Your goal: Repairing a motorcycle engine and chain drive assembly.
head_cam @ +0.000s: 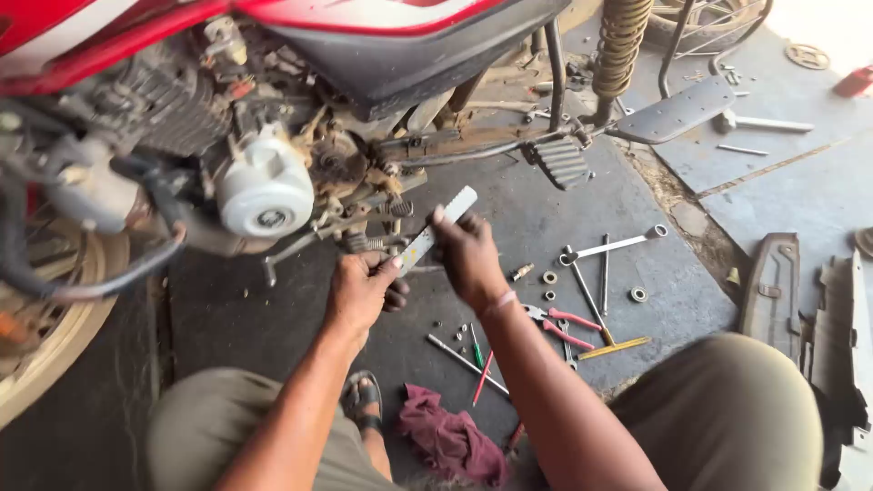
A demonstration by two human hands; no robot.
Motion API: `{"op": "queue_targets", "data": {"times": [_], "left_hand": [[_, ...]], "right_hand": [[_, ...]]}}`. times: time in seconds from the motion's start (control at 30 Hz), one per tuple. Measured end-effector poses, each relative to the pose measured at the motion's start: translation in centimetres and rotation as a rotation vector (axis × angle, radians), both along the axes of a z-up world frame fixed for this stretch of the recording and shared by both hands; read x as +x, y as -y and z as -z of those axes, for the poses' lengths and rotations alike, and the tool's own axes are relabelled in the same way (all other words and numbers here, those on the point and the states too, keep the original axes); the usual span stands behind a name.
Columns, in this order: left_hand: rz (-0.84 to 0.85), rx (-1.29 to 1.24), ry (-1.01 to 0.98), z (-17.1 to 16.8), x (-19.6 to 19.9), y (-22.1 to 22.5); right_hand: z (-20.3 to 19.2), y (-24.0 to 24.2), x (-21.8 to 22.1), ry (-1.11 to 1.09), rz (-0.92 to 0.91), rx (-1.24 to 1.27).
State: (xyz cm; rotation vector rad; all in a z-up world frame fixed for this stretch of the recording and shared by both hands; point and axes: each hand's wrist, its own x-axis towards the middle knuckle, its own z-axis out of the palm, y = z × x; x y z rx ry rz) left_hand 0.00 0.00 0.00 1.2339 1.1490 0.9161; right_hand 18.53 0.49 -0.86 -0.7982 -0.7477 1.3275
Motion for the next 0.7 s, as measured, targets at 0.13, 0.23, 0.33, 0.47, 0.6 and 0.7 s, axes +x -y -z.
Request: {"op": "queue_targets", "data": {"times": [0.13, 0.23, 0.33, 0.47, 0.6, 0.7], "left_hand": [[0.109, 0.068, -0.172, -0.3, -0.3, -5.9], [0.243, 0.236, -0.582, -2.7, -0.2, -8.5], [0.303, 0.422, -0.975, -0.4, 0.4, -10.6], [0.445, 0.351, -1.164, 1.0, 2.1, -12.3], [0.578, 0.225, -1.272, 3.5, 2.6, -14.5], [0.559, 0.235, -1.278, 4.7, 2.4, -15.4]], "right_hand": [[-1.3, -1.4, 1.3, 0.134, 0.068, -0.026], [-3.7, -5.4, 6.0, 0.36, 0.48, 0.128], [-2.5, -12.1, 12.2, 0.457, 0.739, 0.191], [-2.2, -17.0, 12.2, 0.774, 0.602, 0.352], [-0.7, -18.4, 9.4, 1.238, 0.68, 0.273], [0.1, -18.1, 7.9, 1.225, 0.692, 0.476]]}}
